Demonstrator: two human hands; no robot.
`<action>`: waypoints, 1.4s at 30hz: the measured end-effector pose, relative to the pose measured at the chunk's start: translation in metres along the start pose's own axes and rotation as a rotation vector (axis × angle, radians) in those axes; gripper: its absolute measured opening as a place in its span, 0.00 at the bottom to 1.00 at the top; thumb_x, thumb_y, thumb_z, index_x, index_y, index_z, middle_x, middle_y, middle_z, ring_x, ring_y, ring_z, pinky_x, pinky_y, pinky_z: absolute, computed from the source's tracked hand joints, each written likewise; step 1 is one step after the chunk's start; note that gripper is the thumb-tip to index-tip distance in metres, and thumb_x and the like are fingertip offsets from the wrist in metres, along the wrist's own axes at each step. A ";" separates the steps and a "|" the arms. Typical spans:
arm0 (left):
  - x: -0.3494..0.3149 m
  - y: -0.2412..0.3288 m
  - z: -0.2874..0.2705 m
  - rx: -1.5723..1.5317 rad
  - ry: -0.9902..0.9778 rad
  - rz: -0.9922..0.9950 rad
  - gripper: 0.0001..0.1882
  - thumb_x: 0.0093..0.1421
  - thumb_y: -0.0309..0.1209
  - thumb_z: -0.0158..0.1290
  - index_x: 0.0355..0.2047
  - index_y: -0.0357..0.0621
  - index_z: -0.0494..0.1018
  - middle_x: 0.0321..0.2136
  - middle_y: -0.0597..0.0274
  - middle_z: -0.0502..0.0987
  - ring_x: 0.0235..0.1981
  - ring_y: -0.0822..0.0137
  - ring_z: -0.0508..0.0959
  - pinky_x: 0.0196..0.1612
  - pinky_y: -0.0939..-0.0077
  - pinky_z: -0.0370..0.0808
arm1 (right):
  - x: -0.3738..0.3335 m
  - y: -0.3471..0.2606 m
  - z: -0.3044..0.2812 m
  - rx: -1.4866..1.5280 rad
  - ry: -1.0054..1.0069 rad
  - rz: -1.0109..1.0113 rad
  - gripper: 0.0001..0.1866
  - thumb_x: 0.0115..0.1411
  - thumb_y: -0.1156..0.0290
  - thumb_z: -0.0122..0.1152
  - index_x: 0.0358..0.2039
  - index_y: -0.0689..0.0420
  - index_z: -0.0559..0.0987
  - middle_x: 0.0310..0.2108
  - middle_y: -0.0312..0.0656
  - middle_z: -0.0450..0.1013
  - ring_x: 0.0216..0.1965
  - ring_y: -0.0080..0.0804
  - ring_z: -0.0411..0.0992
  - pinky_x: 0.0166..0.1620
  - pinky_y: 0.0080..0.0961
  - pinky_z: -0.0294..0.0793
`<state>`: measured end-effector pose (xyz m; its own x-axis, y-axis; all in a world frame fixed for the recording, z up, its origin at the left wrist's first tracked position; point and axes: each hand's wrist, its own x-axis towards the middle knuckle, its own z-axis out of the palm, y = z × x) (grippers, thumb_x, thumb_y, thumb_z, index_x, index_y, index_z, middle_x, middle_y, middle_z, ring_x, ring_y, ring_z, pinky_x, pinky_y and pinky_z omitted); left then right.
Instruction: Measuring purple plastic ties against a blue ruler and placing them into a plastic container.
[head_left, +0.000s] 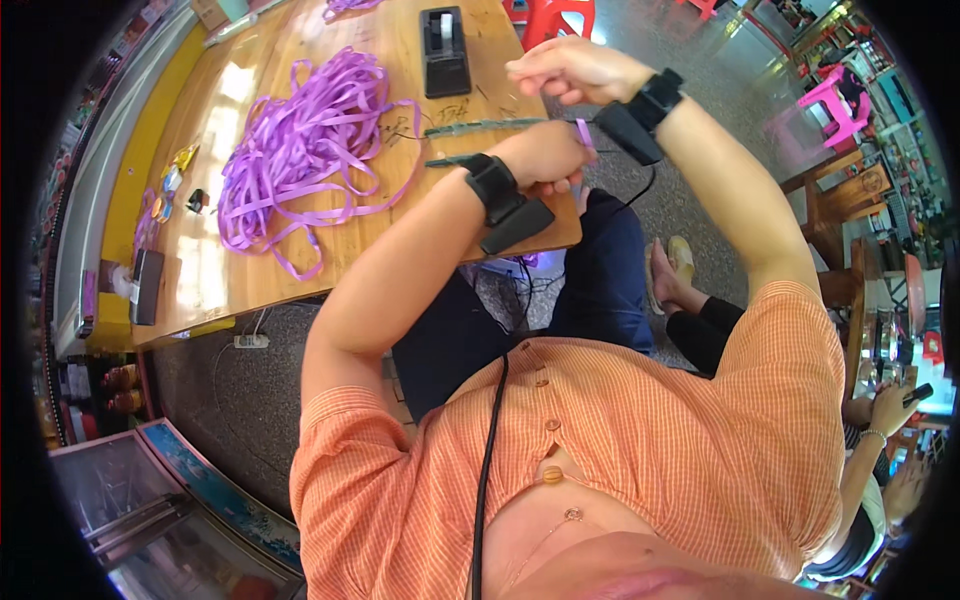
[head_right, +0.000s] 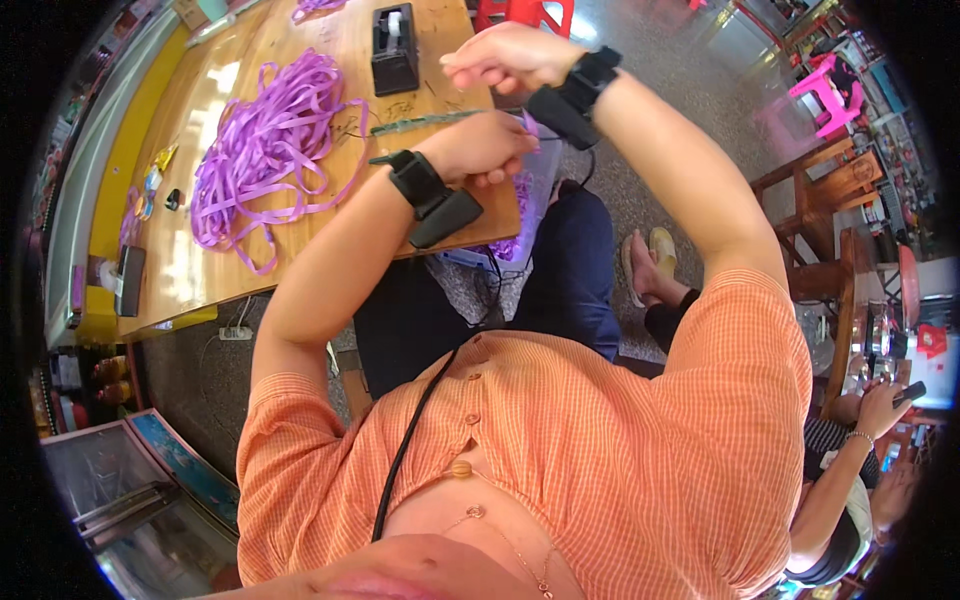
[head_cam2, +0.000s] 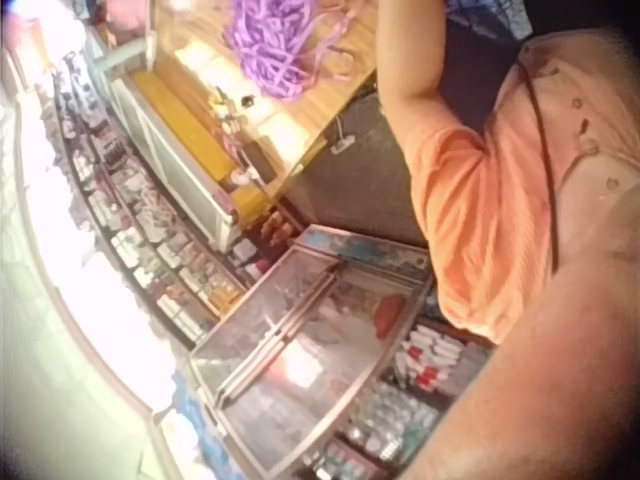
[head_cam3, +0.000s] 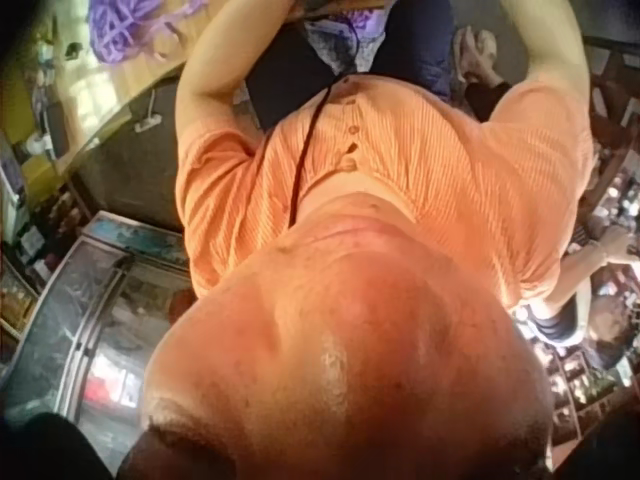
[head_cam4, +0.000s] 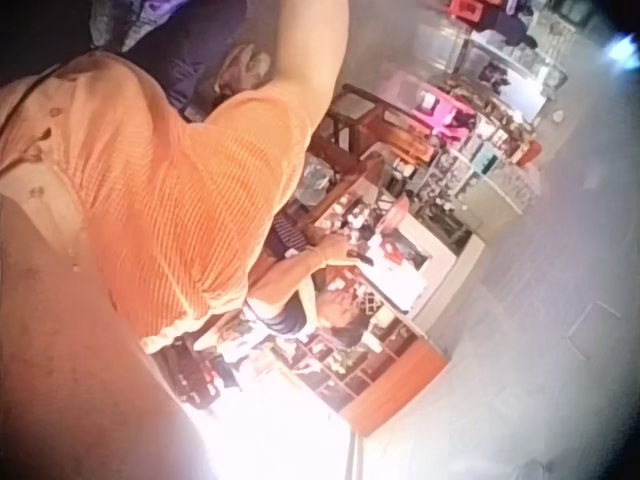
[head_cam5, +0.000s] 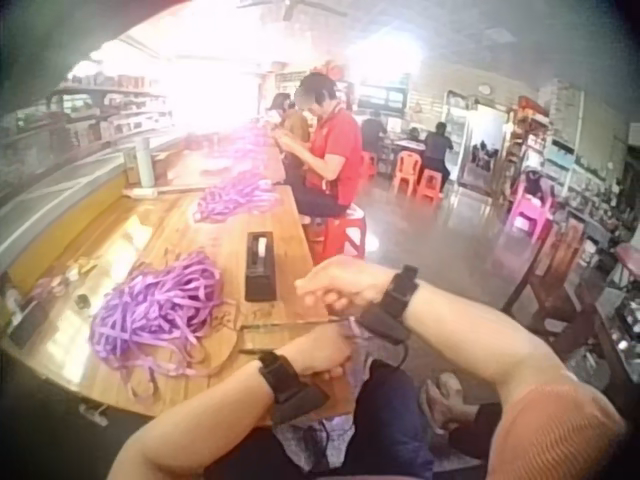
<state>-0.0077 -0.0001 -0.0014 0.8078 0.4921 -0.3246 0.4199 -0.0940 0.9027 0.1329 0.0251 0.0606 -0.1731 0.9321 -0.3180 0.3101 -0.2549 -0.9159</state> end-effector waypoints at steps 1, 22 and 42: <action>0.001 0.001 -0.001 -0.005 -0.017 -0.004 0.15 0.66 0.39 0.49 0.24 0.44 0.71 0.12 0.71 0.65 0.11 0.77 0.64 0.13 0.80 0.58 | -0.017 0.002 -0.014 -0.021 -0.014 -0.038 0.15 0.63 0.57 0.63 0.37 0.57 0.80 0.25 0.29 0.73 0.18 0.08 0.57 0.18 0.09 0.50; -0.004 0.013 0.000 -0.087 -0.065 -0.026 0.13 0.69 0.36 0.47 0.30 0.42 0.71 0.15 0.72 0.67 0.11 0.81 0.63 0.12 0.83 0.58 | -0.038 0.025 -0.048 -0.986 -0.178 -0.066 0.12 0.56 0.63 0.66 0.25 0.61 0.82 0.18 0.35 0.77 0.23 0.24 0.75 0.31 0.24 0.72; -0.009 0.017 0.001 -0.103 -0.027 -0.029 0.11 0.68 0.35 0.47 0.32 0.41 0.71 0.16 0.70 0.68 0.11 0.79 0.64 0.13 0.83 0.58 | -0.033 0.051 -0.051 -1.151 -0.179 -0.772 0.16 0.45 0.84 0.59 0.33 0.53 0.86 0.55 0.54 0.70 0.48 0.51 0.73 0.52 0.35 0.73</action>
<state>-0.0071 -0.0074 0.0166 0.8076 0.4694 -0.3571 0.3996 0.0098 0.9166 0.2020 -0.0054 0.0373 -0.7386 0.6713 0.0616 0.6522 0.7347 -0.1867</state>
